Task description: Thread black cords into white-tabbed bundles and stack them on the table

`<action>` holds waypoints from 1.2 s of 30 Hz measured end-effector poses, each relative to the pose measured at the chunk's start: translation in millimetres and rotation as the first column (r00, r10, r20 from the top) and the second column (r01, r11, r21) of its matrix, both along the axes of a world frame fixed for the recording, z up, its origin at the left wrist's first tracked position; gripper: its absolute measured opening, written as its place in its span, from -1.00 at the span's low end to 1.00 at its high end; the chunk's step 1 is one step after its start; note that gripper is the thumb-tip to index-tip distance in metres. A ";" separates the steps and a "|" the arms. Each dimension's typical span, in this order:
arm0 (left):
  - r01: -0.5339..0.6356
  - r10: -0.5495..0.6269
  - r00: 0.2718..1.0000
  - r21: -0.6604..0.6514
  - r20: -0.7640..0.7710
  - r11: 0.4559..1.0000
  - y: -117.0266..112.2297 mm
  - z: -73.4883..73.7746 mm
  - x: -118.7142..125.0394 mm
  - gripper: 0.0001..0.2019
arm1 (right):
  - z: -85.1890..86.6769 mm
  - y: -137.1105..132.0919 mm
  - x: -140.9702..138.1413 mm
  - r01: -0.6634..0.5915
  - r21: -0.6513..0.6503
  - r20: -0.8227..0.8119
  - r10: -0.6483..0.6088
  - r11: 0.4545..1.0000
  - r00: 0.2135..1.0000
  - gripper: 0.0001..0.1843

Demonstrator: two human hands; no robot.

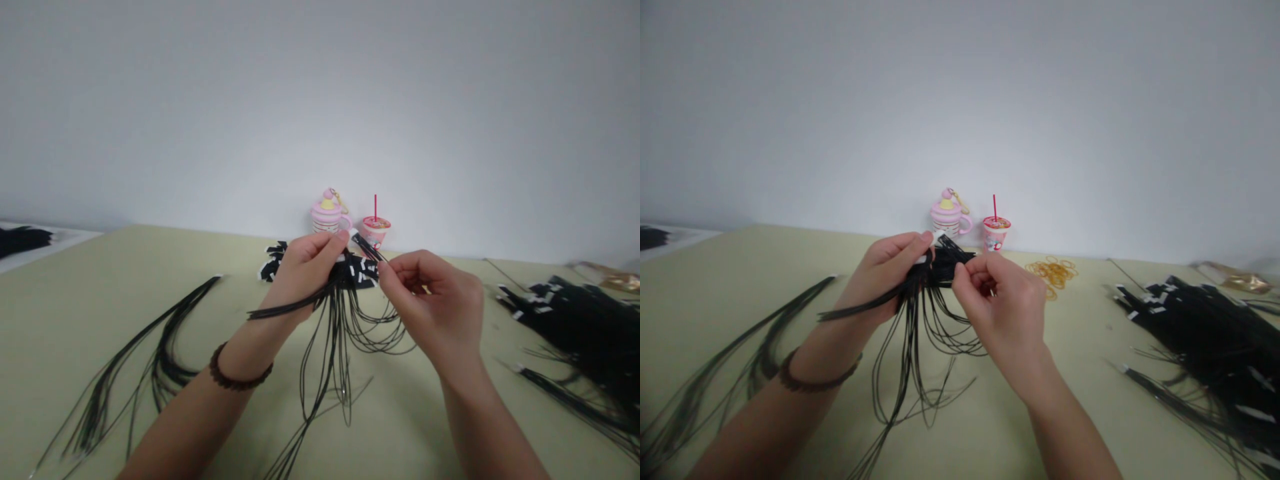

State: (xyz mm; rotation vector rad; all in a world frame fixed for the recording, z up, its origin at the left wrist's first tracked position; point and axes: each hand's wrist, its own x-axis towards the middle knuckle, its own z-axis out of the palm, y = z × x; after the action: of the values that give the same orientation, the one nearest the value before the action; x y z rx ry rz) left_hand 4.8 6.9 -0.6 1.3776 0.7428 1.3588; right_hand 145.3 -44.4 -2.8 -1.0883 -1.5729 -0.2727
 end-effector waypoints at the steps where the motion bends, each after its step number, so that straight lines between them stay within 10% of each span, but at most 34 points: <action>1: -0.012 0.012 1.000 0.019 -0.021 1.000 0.3 -0.6 -0.2 -0.73 | 0.0 -0.2 0.2 -0.005 -0.007 -0.003 0.005 1.000 1.000 -0.89; 29: -0.089 0.134 0.972 0.221 -0.195 0.971 -1.9 -1.7 -4.5 -0.70 | 0.8 0.9 0.5 -0.057 -0.102 -0.037 0.054 0.993 0.998 -0.85; 36: -0.085 0.156 0.964 0.305 -0.217 0.949 -4.2 0.9 -5.9 -0.73 | 1.6 2.1 4.4 -0.275 -0.297 -0.233 0.210 0.914 0.950 -0.79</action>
State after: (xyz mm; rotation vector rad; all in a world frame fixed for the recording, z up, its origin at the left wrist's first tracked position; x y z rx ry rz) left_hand -1.1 2.7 0.4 1.7790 0.8183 1.4587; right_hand 149.7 -42.2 -1.2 -1.1160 -1.5880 0.2690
